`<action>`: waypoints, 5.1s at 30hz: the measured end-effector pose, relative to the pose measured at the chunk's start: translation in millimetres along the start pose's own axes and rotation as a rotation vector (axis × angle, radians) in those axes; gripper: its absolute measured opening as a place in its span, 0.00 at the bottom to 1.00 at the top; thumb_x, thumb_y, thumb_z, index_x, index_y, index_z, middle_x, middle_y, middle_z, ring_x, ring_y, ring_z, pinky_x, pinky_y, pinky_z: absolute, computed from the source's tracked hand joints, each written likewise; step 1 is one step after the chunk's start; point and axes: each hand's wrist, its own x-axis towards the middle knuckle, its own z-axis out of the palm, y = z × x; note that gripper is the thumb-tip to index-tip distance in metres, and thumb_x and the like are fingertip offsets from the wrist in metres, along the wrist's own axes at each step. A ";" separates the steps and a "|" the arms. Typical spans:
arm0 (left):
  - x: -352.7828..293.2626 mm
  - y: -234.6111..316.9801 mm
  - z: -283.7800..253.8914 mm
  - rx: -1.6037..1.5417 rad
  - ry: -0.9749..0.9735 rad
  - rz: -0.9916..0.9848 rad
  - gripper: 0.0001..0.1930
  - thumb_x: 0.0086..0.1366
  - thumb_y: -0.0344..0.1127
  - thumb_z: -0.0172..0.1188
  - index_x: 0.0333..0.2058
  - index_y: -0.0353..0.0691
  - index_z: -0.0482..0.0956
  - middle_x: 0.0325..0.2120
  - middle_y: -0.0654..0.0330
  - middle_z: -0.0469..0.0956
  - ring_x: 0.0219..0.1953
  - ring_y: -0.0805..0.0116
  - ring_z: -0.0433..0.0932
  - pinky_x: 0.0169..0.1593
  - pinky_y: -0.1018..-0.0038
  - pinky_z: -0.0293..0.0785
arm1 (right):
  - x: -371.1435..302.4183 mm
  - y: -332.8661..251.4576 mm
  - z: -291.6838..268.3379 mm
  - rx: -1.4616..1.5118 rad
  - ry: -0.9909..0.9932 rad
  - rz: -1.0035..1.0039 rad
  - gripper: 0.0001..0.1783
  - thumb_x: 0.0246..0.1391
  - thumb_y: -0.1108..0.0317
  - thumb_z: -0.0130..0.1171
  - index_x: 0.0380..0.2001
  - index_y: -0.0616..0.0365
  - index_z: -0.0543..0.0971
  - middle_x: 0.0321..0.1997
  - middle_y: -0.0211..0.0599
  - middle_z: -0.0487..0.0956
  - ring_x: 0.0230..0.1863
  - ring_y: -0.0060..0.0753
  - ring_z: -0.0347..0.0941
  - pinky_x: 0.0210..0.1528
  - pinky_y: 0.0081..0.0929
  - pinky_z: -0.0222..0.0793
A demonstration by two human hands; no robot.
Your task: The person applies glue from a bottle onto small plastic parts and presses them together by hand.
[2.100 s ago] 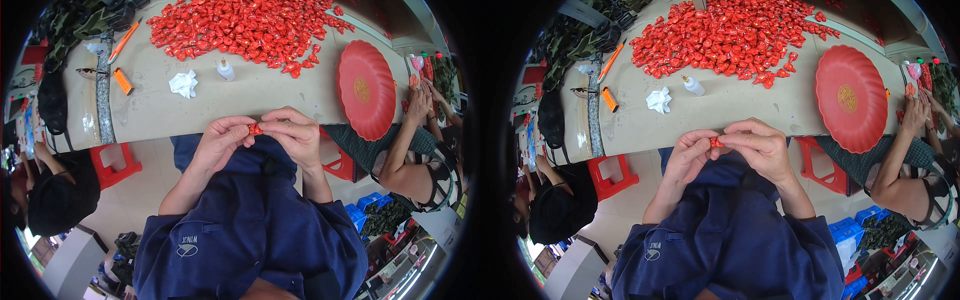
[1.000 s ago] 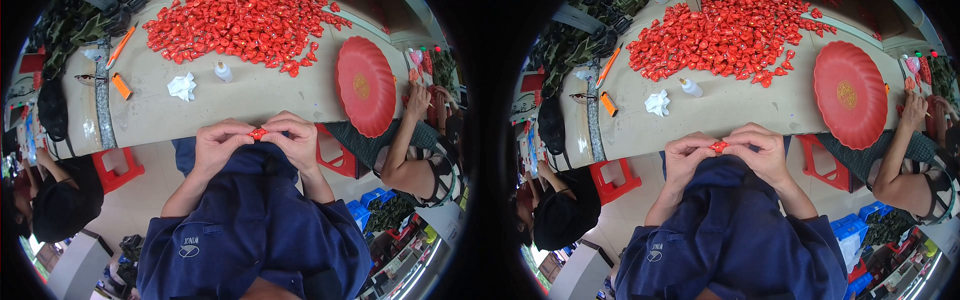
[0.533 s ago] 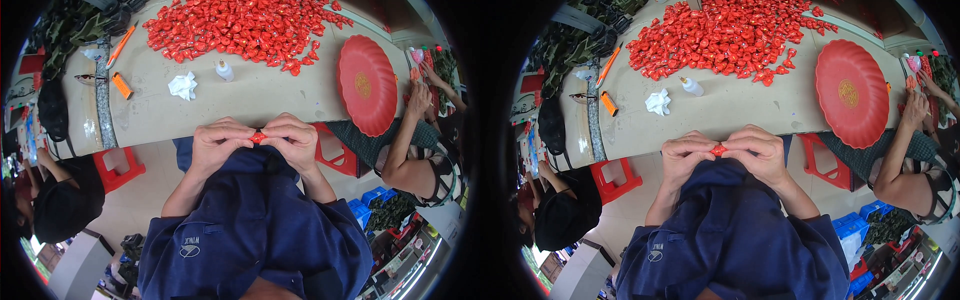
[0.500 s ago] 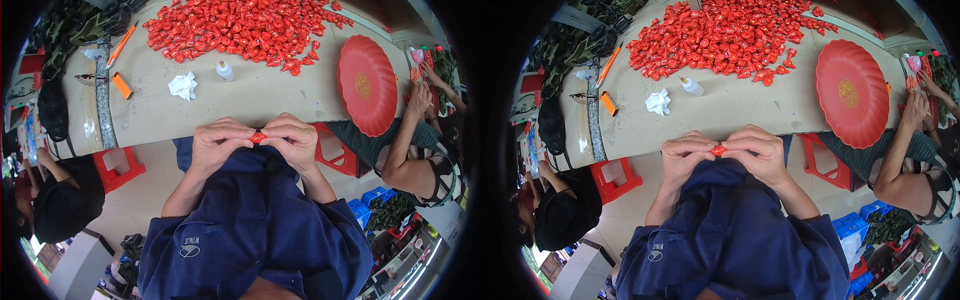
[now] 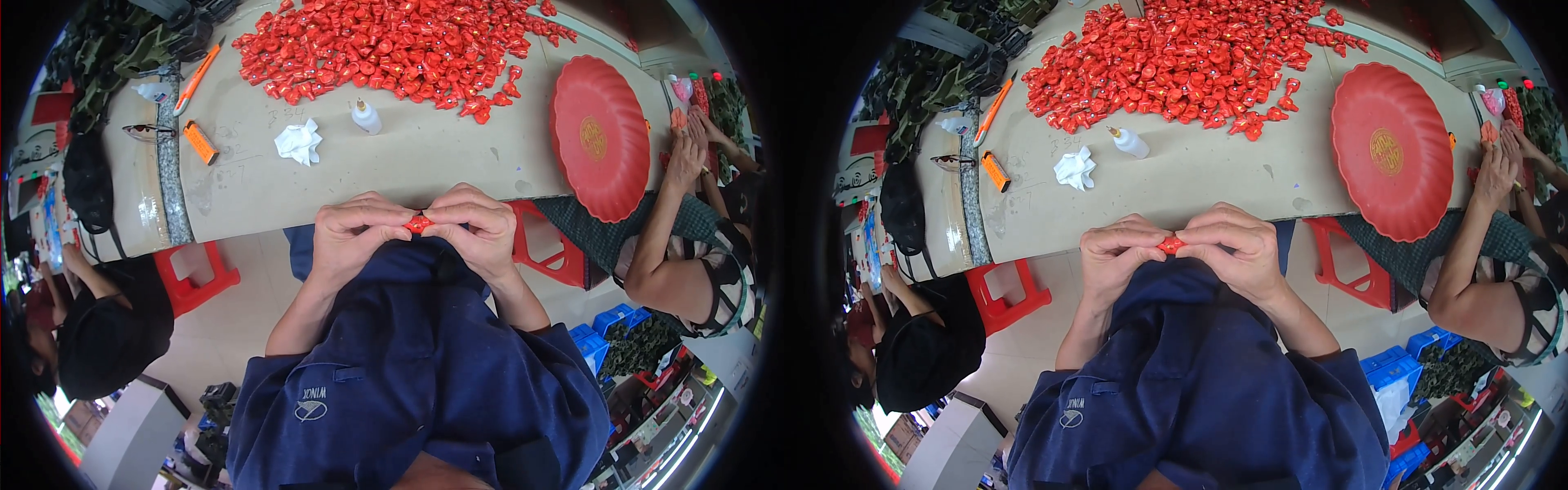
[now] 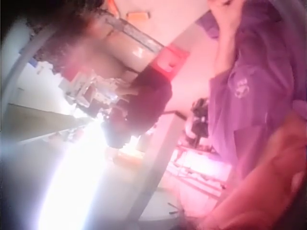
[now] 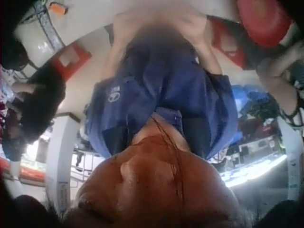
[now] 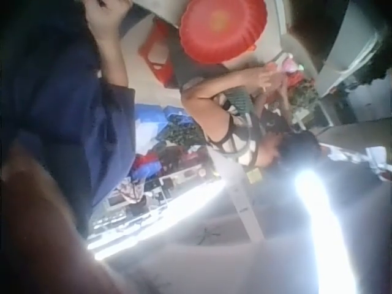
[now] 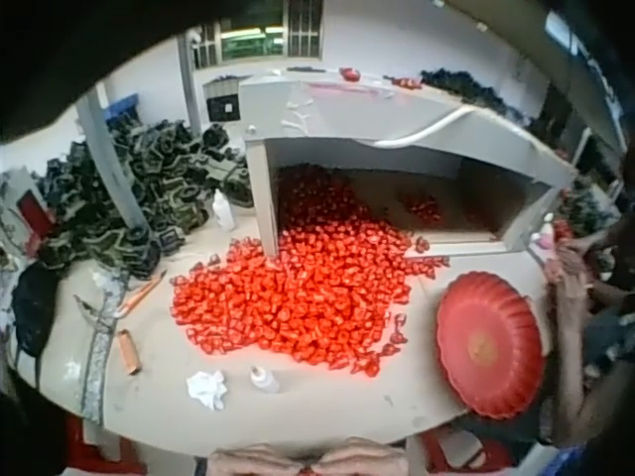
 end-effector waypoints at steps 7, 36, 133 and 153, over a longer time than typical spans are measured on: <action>0.0 -2.6 0.8 -0.016 0.005 -0.008 0.09 0.43 0.19 0.62 0.27 0.34 0.80 0.25 0.57 0.79 0.27 0.71 0.74 0.32 0.79 0.70 | -1.5 3.0 -3.3 -0.002 -0.032 0.005 0.10 0.32 0.79 0.65 0.24 0.62 0.79 0.25 0.36 0.77 0.26 0.27 0.71 0.27 0.20 0.66; 5.7 -3.2 8.4 -0.088 -0.023 -0.082 0.09 0.46 0.20 0.61 0.29 0.34 0.79 0.27 0.56 0.78 0.30 0.70 0.75 0.35 0.78 0.71 | -2.3 -2.8 -11.9 -0.003 -0.006 0.155 0.09 0.33 0.80 0.64 0.24 0.63 0.78 0.24 0.36 0.77 0.25 0.25 0.70 0.26 0.18 0.64; -1.3 -8.3 -2.0 -0.677 0.033 -0.352 0.12 0.64 0.37 0.44 0.43 0.36 0.67 0.27 0.60 0.69 0.28 0.73 0.69 0.34 0.79 0.66 | 3.1 -15.2 -21.3 0.007 -0.006 0.138 0.16 0.35 0.73 0.66 0.32 0.66 0.77 0.21 0.35 0.76 0.19 0.22 0.63 0.21 0.18 0.57; -1.4 -9.0 -4.6 -0.666 0.061 -0.338 0.12 0.64 0.37 0.43 0.42 0.37 0.66 0.27 0.60 0.70 0.28 0.73 0.69 0.34 0.79 0.66 | 4.6 -12.9 -20.6 0.007 -0.001 0.132 0.16 0.34 0.75 0.65 0.32 0.67 0.77 0.19 0.34 0.74 0.19 0.21 0.62 0.21 0.18 0.56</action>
